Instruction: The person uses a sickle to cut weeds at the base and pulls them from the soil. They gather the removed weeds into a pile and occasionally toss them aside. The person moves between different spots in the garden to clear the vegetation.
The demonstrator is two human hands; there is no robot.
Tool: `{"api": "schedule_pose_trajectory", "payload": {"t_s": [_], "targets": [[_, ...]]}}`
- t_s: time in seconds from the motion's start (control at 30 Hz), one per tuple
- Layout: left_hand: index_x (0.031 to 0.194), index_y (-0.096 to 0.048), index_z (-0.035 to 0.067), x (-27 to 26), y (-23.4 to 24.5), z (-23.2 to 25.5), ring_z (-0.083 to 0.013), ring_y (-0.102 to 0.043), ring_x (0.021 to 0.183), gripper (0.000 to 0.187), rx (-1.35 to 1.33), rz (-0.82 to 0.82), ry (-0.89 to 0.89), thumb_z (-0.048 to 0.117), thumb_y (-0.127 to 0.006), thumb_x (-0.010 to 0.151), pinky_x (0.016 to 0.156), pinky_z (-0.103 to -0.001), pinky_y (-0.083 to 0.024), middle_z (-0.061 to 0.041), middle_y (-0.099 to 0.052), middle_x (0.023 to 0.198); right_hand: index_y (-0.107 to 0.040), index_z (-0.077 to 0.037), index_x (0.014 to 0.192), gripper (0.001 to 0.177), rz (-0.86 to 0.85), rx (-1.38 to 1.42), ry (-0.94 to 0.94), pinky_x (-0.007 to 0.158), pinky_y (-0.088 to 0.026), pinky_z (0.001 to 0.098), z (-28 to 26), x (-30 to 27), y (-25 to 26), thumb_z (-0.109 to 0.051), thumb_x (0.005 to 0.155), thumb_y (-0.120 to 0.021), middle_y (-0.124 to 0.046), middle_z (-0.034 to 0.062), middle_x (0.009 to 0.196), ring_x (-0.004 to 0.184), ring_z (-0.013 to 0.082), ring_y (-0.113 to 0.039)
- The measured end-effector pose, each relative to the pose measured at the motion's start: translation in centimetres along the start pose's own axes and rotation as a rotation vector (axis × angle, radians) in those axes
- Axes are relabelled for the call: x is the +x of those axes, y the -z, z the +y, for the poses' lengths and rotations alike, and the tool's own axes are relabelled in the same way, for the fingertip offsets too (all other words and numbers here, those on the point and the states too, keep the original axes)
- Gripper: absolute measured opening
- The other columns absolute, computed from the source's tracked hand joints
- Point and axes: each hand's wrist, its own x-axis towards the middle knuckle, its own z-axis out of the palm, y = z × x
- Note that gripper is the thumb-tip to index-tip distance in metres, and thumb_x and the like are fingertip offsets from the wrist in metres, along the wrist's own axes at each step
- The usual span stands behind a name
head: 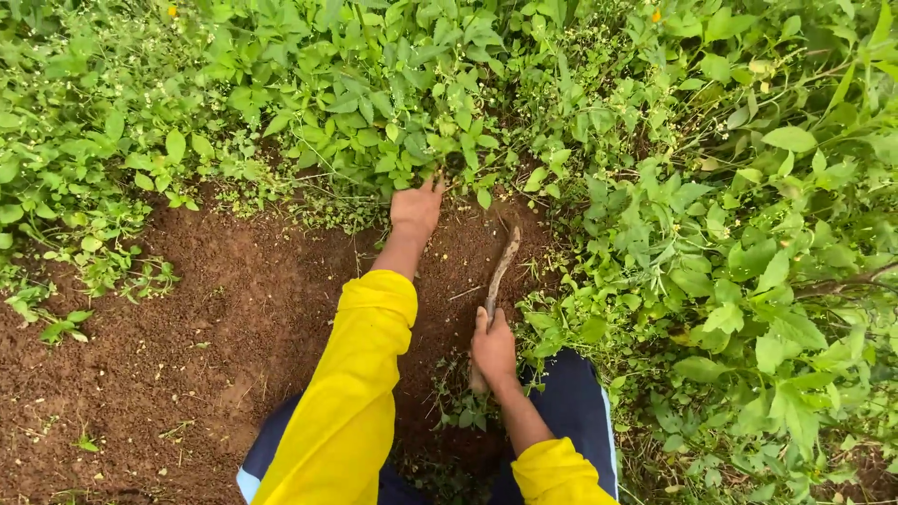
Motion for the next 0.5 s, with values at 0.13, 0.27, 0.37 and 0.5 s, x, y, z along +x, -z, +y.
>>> {"api": "schedule_pose_trajectory", "payload": {"t_s": [0.13, 0.27, 0.37, 0.5], "targets": [[0.144, -0.057, 0.008, -0.1, -1.3, 0.7, -0.0188, -0.07, 0.066, 0.04, -0.055, 0.057, 0.131, 0.011, -0.046, 0.105, 0.053, -0.041, -0.06, -0.011, -0.054, 0.152, -0.058, -0.005, 0.114, 0.048, 0.012, -0.121, 0.064, 0.072, -0.058, 0.0508, -2.1, 5.2, -0.2, -0.049, 0.108, -0.039, -0.07, 0.0129, 0.07, 0.068, 0.0311, -0.075], [0.134, -0.063, 0.005, -0.5, -5.6, 0.7, -0.0249, -0.075, 0.075, 0.035, -0.103, 0.145, 0.089, 0.008, -0.046, 0.103, 0.058, -0.047, -0.062, -0.013, -0.06, 0.14, -0.058, -0.004, 0.122, 0.042, -0.032, -0.119, 0.097, 0.063, -0.059, 0.0427, -4.9, 4.3, -1.6, -0.041, 0.11, -0.041, -0.069, 0.0135, 0.072, 0.056, 0.0246, -0.069], [0.128, -0.062, 0.002, -2.2, -5.1, 1.0, -0.0288, -0.074, 0.069, 0.033, -0.105, 0.201, 0.065, 0.008, -0.045, 0.101, 0.052, -0.051, -0.06, -0.016, -0.068, 0.117, -0.058, -0.001, 0.117, 0.044, -0.048, -0.117, 0.066, 0.063, -0.059, 0.0417, -4.8, 2.0, -1.9, -0.041, 0.109, -0.039, -0.07, 0.0135, 0.071, 0.056, 0.0236, -0.07], [0.126, -0.062, 0.004, -1.6, -7.1, 1.2, -0.0298, -0.074, 0.071, 0.03, -0.135, 0.184, 0.1, 0.011, -0.045, 0.102, 0.052, -0.05, -0.06, -0.015, -0.07, 0.109, -0.061, -0.002, 0.114, 0.045, -0.048, -0.124, 0.089, 0.065, -0.058, 0.0469, -3.4, 4.7, -2.4, -0.043, 0.108, -0.042, -0.07, 0.0165, 0.071, 0.058, 0.0285, -0.072]]}}
